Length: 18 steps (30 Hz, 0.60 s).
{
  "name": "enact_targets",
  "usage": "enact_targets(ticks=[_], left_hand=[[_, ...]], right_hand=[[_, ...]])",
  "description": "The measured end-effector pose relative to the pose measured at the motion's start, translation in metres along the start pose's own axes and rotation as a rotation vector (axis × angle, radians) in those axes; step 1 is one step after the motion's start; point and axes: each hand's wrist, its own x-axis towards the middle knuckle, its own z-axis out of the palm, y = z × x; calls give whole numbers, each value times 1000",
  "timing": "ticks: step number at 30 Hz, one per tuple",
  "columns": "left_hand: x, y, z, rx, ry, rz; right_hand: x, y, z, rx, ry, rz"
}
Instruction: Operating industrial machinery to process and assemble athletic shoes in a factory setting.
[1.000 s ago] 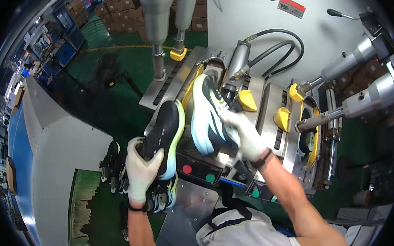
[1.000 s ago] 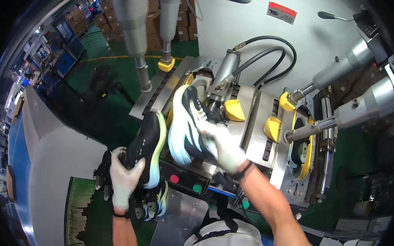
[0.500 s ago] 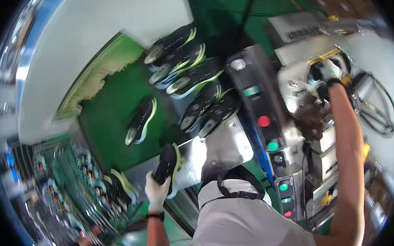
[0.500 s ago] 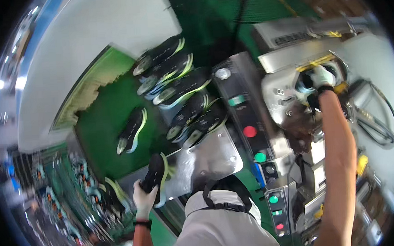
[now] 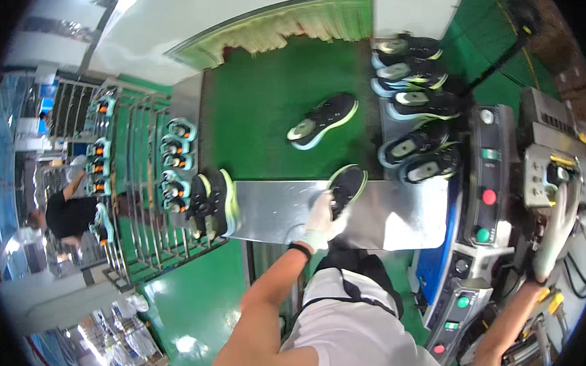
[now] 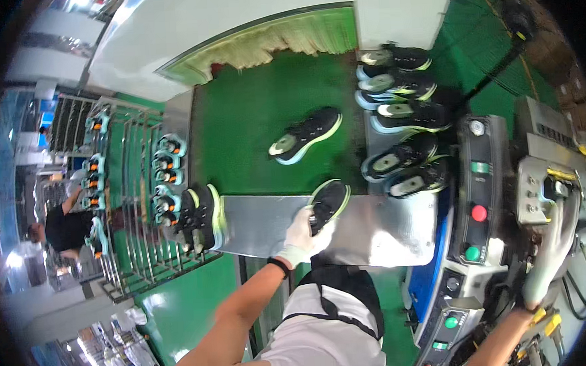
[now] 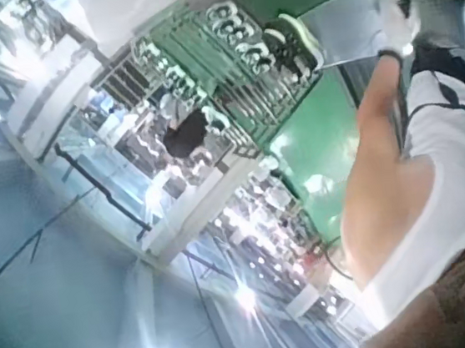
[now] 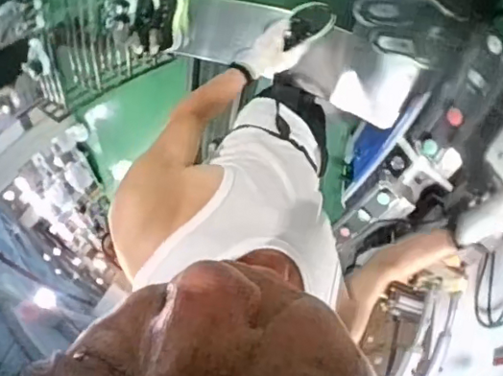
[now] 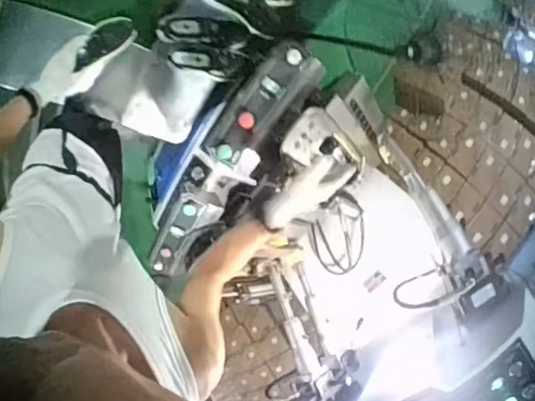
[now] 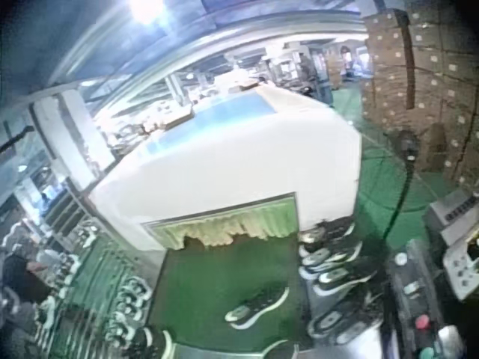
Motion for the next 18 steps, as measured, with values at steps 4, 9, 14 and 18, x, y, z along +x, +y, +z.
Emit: enact_targets(ticks=[4,9,14,18], left_hand=[[14,-6,39,-51,109,190],[27,-10,6,-163,-274,181],[133,-59,-121,91,-317,667],[256,-18,-161,184,-207,698]], right_hand=[[-191,67,88,-493,51,-180],[-246,60,158,-1063,-522,269],[-316,-72,238,-138,-567,240],[-359,-155,346,157,-565,610]])
